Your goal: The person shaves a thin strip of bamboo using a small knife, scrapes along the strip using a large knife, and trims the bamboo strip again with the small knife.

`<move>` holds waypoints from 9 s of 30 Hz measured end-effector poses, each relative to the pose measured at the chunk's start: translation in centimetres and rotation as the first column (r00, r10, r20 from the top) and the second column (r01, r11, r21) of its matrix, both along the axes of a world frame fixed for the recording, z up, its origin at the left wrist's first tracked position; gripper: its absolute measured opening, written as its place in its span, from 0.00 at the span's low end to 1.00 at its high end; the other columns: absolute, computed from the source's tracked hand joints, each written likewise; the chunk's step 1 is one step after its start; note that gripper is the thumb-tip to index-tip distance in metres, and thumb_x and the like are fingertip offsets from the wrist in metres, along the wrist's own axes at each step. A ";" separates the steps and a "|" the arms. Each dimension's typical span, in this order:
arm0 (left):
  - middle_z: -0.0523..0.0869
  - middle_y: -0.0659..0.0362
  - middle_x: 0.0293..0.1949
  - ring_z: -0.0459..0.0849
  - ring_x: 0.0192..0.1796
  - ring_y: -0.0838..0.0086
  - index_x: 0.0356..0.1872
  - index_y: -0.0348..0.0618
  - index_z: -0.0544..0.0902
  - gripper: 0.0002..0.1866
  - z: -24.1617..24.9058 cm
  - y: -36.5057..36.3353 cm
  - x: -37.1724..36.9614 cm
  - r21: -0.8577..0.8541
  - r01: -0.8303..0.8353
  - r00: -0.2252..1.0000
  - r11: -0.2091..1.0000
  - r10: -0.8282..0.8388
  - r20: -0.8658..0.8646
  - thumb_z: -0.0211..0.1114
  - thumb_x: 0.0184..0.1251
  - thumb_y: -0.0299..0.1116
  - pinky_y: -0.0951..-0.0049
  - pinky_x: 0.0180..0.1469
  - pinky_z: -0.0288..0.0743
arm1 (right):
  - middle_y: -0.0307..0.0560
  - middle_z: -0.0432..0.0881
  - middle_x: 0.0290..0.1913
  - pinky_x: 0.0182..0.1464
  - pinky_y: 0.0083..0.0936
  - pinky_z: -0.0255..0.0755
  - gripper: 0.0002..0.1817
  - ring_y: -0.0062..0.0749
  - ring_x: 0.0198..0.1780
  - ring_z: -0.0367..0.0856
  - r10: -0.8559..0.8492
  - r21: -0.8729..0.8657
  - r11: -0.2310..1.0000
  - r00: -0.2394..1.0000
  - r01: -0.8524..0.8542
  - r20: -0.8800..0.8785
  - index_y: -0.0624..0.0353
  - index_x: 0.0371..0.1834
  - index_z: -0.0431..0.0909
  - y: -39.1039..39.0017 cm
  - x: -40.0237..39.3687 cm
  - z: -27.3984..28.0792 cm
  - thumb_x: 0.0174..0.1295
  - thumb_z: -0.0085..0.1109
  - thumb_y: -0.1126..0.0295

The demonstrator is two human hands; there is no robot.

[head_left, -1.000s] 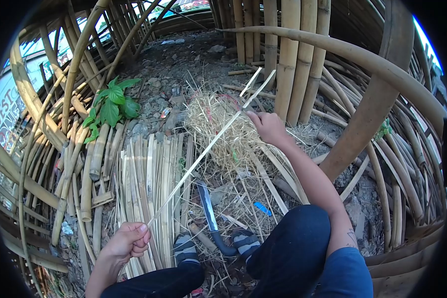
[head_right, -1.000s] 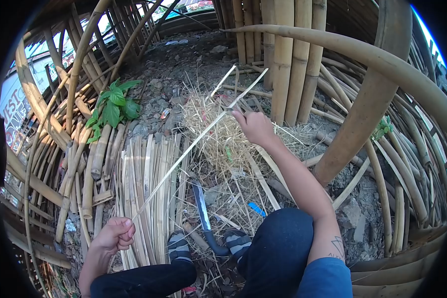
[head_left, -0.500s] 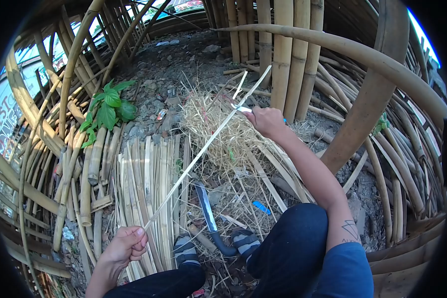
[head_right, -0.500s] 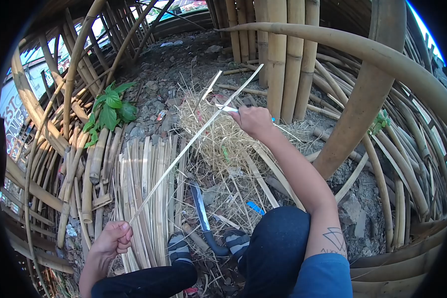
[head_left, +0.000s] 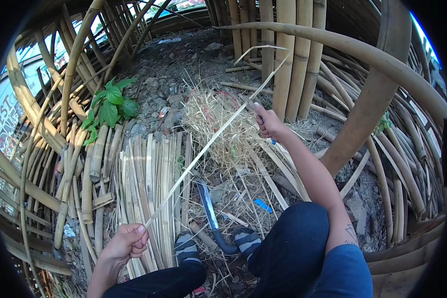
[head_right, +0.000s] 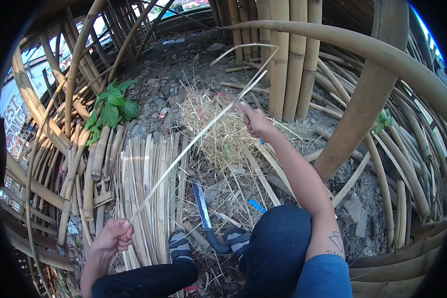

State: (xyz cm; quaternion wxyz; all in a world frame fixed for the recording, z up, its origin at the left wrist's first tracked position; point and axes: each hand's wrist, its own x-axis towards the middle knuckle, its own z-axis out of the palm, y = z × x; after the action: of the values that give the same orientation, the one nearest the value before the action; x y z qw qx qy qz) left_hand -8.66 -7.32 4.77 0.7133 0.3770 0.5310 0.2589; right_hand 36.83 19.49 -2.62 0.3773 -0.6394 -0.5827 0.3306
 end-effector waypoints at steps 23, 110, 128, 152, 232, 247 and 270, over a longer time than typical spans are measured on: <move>0.61 0.68 0.15 0.53 0.14 0.84 0.25 0.40 0.72 0.18 -2.0 0.5 0.2 0.045 -0.061 0.988 0.997 0.067 -0.142 0.48 0.76 0.37 0.80 0.15 0.45 | 0.37 0.60 0.10 0.13 0.25 0.49 0.31 0.22 0.10 0.56 0.012 -0.176 0.979 0.887 -0.105 -0.462 0.56 0.20 0.65 -4.7 -6.4 -0.5 0.68 0.40 0.40; 0.60 0.66 0.13 0.52 0.13 0.84 0.25 0.36 0.72 0.19 -0.2 -0.9 0.5 0.136 -0.033 0.965 0.990 0.067 -0.254 0.49 0.76 0.37 0.79 0.15 0.44 | 0.62 0.79 0.19 0.28 0.47 0.75 0.33 0.56 0.25 0.82 -0.238 0.440 0.892 0.728 -0.098 0.643 0.66 0.29 0.76 1.1 -2.5 -3.4 0.70 0.36 0.44; 0.57 0.68 0.12 0.50 0.13 0.84 0.23 0.36 0.72 0.21 -1.2 -0.6 0.3 0.080 0.003 0.993 0.997 0.007 -0.121 0.50 0.75 0.39 0.79 0.15 0.42 | 0.63 0.79 0.23 0.35 0.53 0.68 0.27 0.60 0.30 0.79 -0.099 0.391 0.921 0.959 -0.013 0.266 0.64 0.39 0.72 -2.8 -4.0 -2.7 0.71 0.37 0.47; 0.56 0.68 0.12 0.50 0.12 0.84 0.22 0.37 0.72 0.20 -1.3 -0.7 0.0 0.048 -0.013 0.996 0.999 0.017 -0.084 0.51 0.75 0.39 0.79 0.14 0.41 | 0.58 0.76 0.16 0.21 0.48 0.70 0.24 0.55 0.17 0.77 0.075 0.646 0.571 0.815 -0.507 0.575 0.67 0.30 0.72 -4.2 -8.4 -1.5 0.71 0.42 0.54; 0.68 0.63 0.13 0.62 0.15 0.80 0.26 0.32 0.78 0.20 4.7 -7.9 -5.1 -0.027 -0.014 0.902 1.000 0.001 -0.431 0.55 0.72 0.40 0.79 0.19 0.55 | 0.27 0.62 0.17 0.17 0.15 0.50 0.22 0.10 0.15 0.57 0.272 0.273 0.959 0.514 -0.075 -0.813 0.59 0.32 0.76 -8.4 -10.7 -1.0 0.66 0.56 0.49; 0.71 0.53 0.54 0.73 0.55 0.71 0.67 0.40 0.57 0.36 3.0 8.4 6.1 0.609 0.429 0.882 0.667 -0.165 -0.441 0.44 0.72 0.60 0.70 0.56 0.67 | 0.28 0.69 0.19 0.21 0.16 0.54 0.12 0.10 0.20 0.61 0.410 0.292 0.912 0.643 -0.287 -0.647 0.59 0.31 0.77 -12.0 -17.4 5.7 0.65 0.59 0.62; 0.64 0.70 0.17 0.57 0.19 0.86 0.37 0.35 0.81 0.18 2.4 9.0 12.3 0.648 0.026 0.965 0.761 0.150 -0.215 0.46 0.78 0.37 0.81 0.22 0.52 | 0.44 0.82 0.25 0.26 0.22 0.68 0.06 0.24 0.23 0.75 0.208 0.800 0.503 0.944 -0.328 0.257 0.63 0.33 0.81 -12.9 -14.9 9.4 0.57 0.66 0.72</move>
State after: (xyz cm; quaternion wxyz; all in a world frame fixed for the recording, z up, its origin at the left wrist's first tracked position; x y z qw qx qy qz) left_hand 3.67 1.68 7.21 0.4570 0.6114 0.5082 0.3989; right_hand 21.95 6.58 6.83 0.5410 -0.3047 -0.7834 0.0276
